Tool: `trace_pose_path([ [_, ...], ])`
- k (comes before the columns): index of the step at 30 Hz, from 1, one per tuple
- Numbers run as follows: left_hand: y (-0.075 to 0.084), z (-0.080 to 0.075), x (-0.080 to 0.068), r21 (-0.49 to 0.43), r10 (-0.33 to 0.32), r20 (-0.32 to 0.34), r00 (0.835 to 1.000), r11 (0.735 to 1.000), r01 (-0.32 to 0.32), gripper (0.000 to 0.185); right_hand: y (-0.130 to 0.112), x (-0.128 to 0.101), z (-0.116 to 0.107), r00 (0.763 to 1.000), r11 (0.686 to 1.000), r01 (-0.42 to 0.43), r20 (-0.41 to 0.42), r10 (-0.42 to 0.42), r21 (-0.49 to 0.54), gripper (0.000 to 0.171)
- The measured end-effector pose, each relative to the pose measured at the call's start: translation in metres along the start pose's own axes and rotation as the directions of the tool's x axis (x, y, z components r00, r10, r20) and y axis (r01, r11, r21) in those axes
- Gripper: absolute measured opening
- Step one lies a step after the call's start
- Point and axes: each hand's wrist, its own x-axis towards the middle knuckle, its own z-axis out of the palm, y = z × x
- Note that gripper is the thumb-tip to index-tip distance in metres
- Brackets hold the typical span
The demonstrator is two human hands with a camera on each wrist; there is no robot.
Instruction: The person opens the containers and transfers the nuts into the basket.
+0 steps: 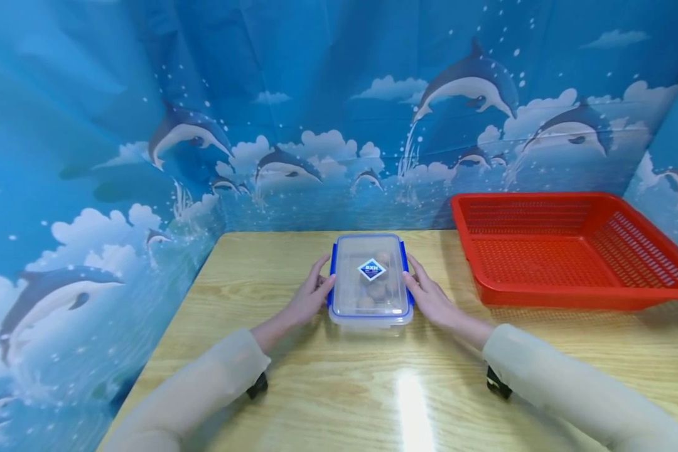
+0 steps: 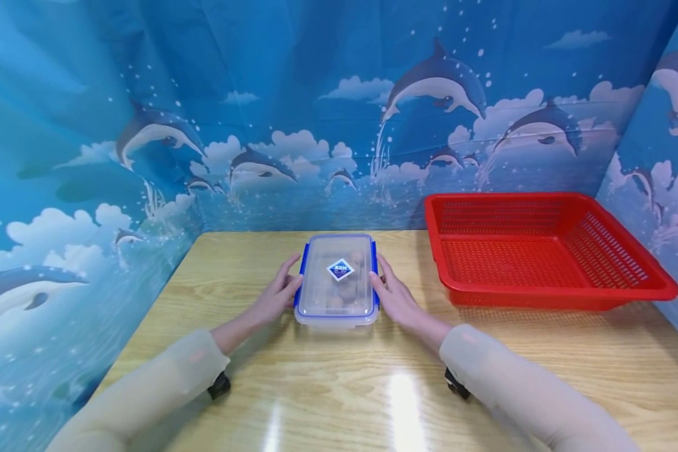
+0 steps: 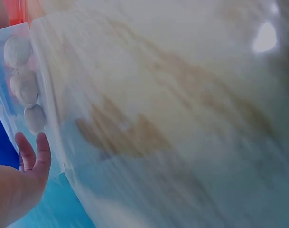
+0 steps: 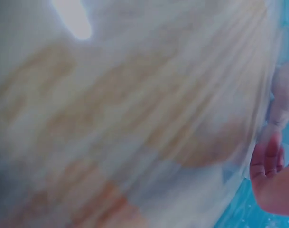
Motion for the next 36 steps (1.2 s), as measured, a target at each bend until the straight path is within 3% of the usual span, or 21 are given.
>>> trace_pose_path([
  [8, -0.0046, -0.0027, 0.0034, 0.023, 0.026, 0.042, 0.999, 0.999, -0.027, 0.052, -0.0027, 0.0008, 0.0035, 0.999, 0.997, 0.036, 0.001, -0.036, 0.074, 0.055],
  [13, -0.0058, -0.0034, 0.0043, -0.051, 0.048, 0.097, 0.994, 0.998, -0.044, 0.051, -0.0027, 0.001, 0.0042, 0.997, 0.995, 0.081, -0.014, -0.08, 0.063, 0.05],
  [19, -0.0035, -0.0034, 0.0038, -0.114, 0.0, 0.158, 0.987, 0.993, 0.018, 0.053, -0.0001, 0.0033, 0.0069, 0.995, 0.986, 0.1, -0.024, -0.097, 0.134, 0.049],
  [36, 0.004, -0.0019, 0.0024, -0.103, -0.105, 0.179, 0.978, 0.987, 0.125, 0.054, 0.0016, 0.0005, 0.0077, 0.99, 0.962, 0.139, -0.013, -0.14, 0.235, 0.049],
])
